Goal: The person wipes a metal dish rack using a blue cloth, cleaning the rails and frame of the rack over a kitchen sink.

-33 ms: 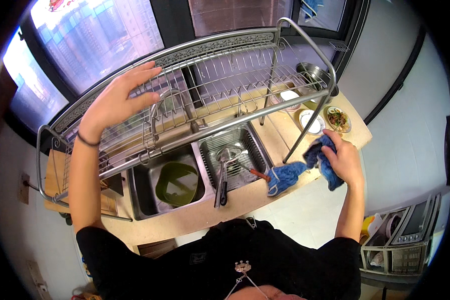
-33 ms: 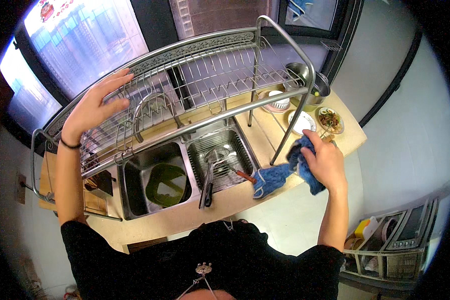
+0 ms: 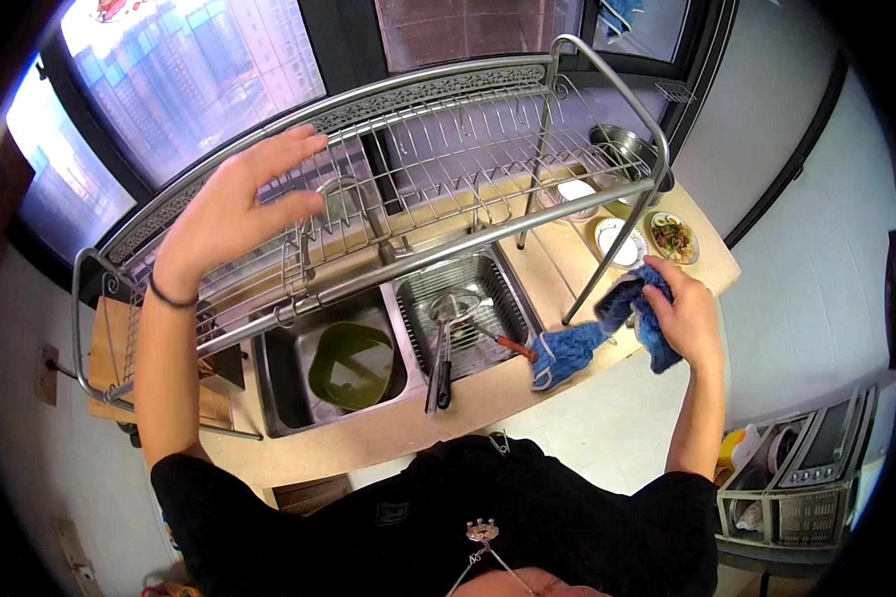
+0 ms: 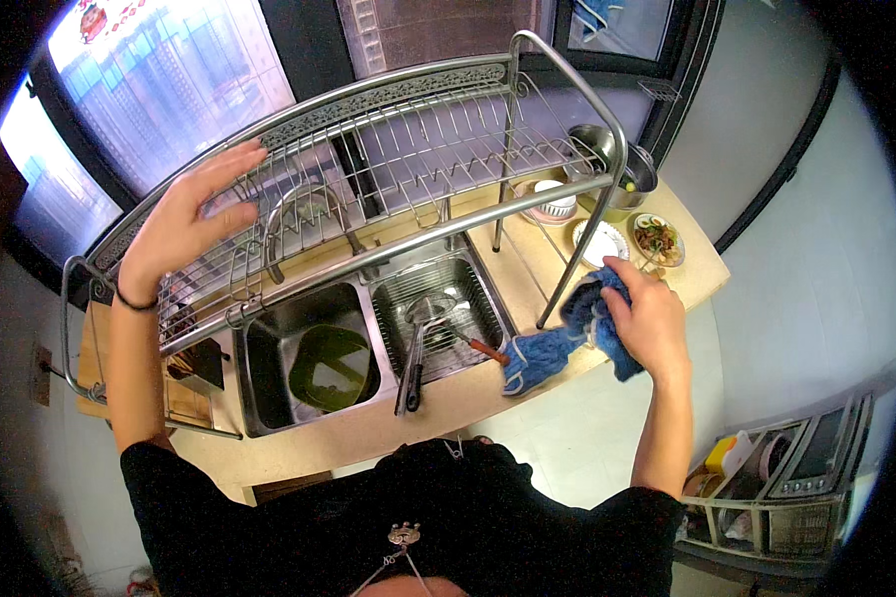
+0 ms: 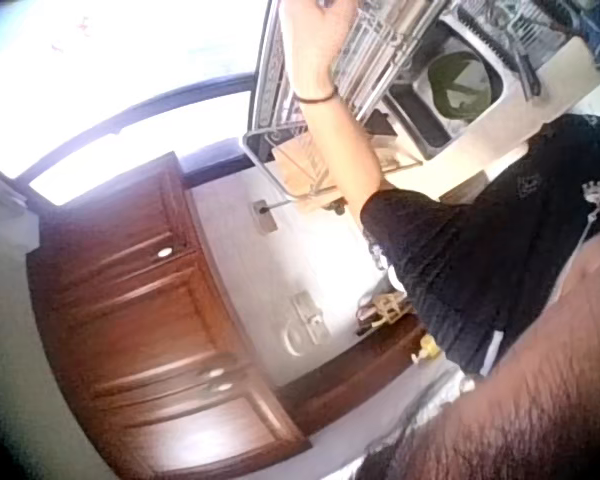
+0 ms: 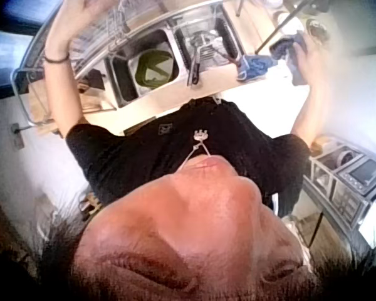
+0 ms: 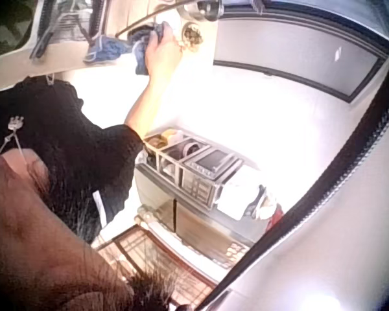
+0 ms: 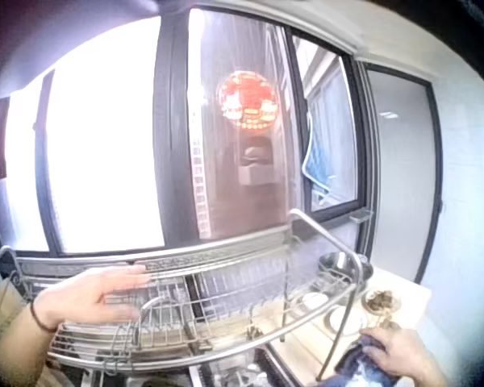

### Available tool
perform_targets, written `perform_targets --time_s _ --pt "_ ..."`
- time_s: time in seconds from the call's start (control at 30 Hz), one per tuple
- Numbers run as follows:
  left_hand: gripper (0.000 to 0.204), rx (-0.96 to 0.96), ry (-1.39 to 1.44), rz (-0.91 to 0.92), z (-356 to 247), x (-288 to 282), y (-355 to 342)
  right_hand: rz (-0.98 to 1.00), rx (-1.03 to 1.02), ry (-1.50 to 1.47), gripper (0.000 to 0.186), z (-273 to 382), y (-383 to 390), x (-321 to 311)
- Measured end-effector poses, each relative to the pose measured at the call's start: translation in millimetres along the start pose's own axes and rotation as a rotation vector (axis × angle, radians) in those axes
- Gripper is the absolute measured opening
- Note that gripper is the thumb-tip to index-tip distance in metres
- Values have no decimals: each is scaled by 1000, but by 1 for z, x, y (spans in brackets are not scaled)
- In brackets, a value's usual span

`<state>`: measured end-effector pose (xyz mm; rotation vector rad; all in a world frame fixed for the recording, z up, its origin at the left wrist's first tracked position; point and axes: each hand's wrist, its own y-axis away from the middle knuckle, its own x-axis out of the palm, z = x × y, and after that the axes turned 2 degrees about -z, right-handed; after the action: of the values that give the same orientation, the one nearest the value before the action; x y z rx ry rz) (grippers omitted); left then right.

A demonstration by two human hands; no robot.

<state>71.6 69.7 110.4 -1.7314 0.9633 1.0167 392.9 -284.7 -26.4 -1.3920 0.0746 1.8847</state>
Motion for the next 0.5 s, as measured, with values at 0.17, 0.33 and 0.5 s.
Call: perform_targets --time_s 0.17,0.33,0.5 --pt "71 207 -335 -75 -74 43 24 -492 -167 -413 27 16 -13 -6" --pt "80 129 -534 -199 -74 89 46 -661 -256 -77 28 55 -63 -11" --pt "48 272 -743 -464 -57 117 38 -412 -384 60 14 104 -84 25"
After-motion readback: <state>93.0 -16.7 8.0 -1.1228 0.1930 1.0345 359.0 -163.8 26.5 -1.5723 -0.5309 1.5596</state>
